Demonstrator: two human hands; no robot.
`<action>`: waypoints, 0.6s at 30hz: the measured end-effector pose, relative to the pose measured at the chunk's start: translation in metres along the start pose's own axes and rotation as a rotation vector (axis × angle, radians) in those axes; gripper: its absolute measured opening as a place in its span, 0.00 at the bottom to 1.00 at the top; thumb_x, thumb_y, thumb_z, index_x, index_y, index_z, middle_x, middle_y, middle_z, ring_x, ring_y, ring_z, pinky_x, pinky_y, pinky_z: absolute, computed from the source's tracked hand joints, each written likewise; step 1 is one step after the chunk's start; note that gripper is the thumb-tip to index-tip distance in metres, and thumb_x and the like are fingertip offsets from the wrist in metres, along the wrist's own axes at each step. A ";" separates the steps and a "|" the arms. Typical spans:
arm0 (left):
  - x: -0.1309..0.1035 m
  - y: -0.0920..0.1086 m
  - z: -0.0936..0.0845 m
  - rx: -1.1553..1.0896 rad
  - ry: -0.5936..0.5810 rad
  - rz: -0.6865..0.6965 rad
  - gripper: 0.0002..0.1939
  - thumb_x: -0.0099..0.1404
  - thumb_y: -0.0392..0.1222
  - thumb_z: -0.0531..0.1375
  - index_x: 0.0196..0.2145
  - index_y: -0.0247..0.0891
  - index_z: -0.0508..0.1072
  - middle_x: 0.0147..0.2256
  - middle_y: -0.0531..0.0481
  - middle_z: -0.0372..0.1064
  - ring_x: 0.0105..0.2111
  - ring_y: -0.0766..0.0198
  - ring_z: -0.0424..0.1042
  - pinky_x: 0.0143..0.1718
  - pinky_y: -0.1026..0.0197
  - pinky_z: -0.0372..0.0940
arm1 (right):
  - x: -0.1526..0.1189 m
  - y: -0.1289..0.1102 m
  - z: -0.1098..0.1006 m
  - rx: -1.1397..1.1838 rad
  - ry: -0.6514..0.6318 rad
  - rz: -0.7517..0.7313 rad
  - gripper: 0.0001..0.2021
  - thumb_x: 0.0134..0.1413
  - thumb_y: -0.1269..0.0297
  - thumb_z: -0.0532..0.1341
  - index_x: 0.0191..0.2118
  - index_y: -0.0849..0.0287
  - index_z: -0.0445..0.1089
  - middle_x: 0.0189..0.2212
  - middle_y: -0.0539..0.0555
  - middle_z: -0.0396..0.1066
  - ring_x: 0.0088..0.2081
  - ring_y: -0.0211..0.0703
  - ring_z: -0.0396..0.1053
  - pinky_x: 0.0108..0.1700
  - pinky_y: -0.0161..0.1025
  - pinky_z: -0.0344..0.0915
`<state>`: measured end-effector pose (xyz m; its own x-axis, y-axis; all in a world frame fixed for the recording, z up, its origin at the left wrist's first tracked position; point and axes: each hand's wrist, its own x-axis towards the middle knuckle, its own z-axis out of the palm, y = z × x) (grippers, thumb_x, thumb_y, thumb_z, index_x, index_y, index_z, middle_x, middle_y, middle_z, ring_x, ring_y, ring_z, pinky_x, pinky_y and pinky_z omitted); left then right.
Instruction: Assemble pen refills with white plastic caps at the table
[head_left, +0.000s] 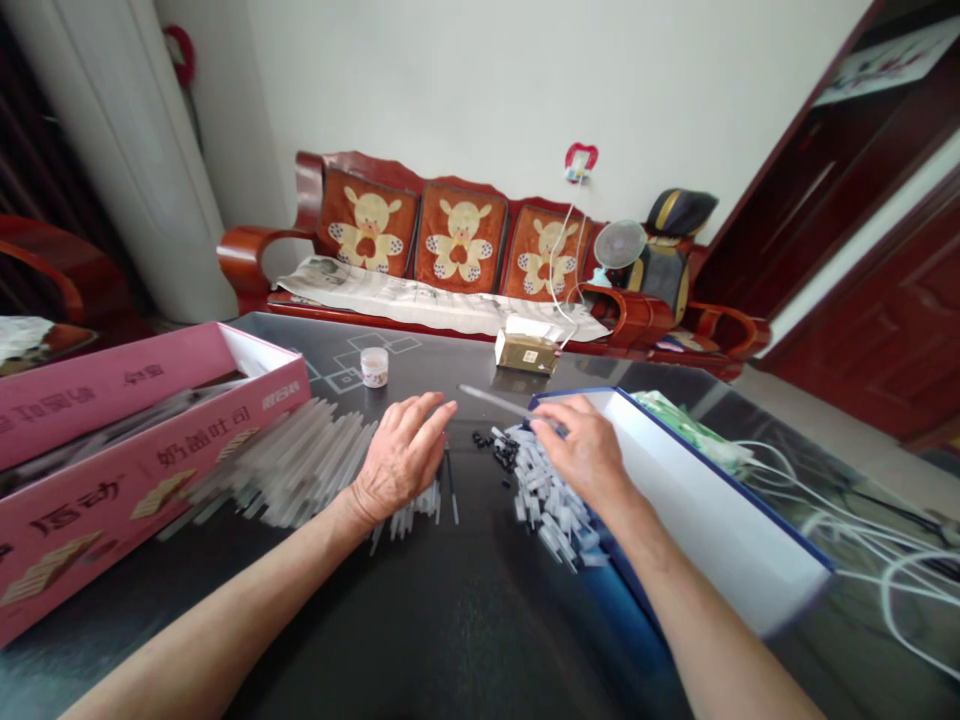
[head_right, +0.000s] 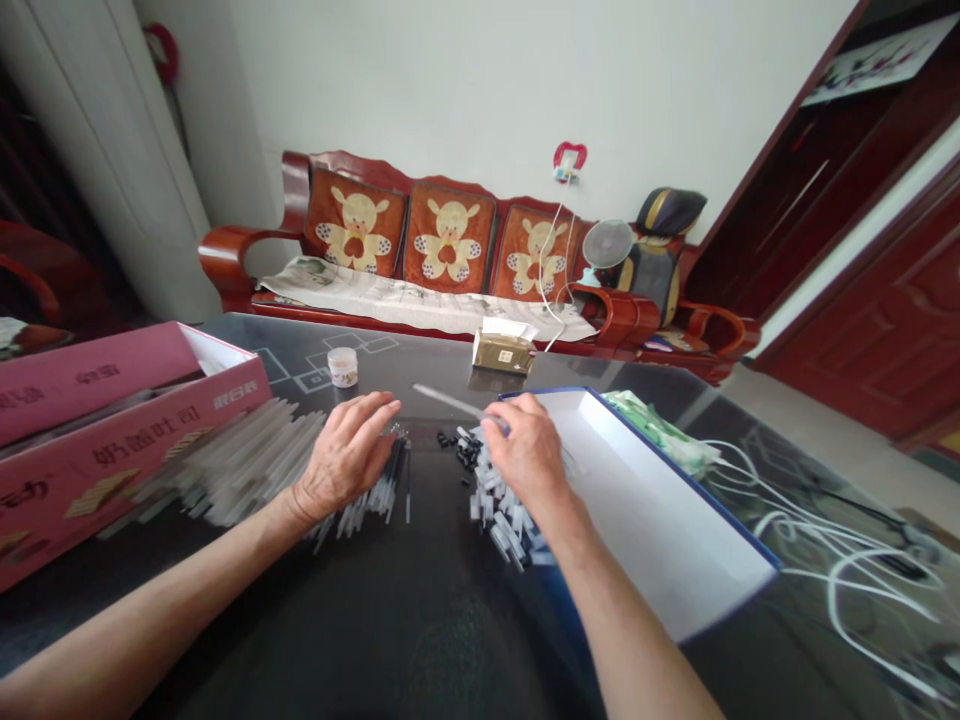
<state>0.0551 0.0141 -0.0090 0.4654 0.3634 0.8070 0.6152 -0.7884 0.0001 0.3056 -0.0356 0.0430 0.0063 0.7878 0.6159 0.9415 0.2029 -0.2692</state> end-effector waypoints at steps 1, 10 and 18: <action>0.000 -0.002 0.000 -0.010 0.017 -0.019 0.24 0.64 0.34 0.51 0.58 0.37 0.59 0.54 0.38 0.61 0.53 0.52 0.61 0.52 0.48 0.59 | 0.003 0.019 -0.010 -0.043 0.030 0.031 0.09 0.52 0.62 0.58 0.36 0.56 0.75 0.34 0.53 0.72 0.36 0.42 0.69 0.42 0.37 0.63; -0.003 -0.025 0.006 -0.002 0.126 -0.360 0.16 0.63 0.35 0.51 0.47 0.37 0.69 0.42 0.45 0.70 0.43 0.58 0.67 0.47 0.58 0.63 | -0.017 0.171 -0.029 -0.471 -0.384 0.555 0.13 0.49 0.60 0.57 0.37 0.55 0.78 0.37 0.53 0.77 0.39 0.46 0.72 0.40 0.37 0.64; -0.001 -0.034 0.003 -0.043 0.170 -0.532 0.14 0.61 0.35 0.52 0.42 0.37 0.73 0.37 0.47 0.73 0.38 0.62 0.71 0.42 0.62 0.63 | -0.020 0.179 -0.012 -0.438 -0.494 0.481 0.13 0.47 0.65 0.54 0.32 0.55 0.78 0.34 0.53 0.78 0.37 0.43 0.73 0.36 0.33 0.62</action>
<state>0.0353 0.0423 -0.0120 -0.0133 0.6340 0.7732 0.7087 -0.5395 0.4546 0.4782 -0.0226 -0.0086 0.3904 0.9170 0.0817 0.9206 -0.3880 -0.0437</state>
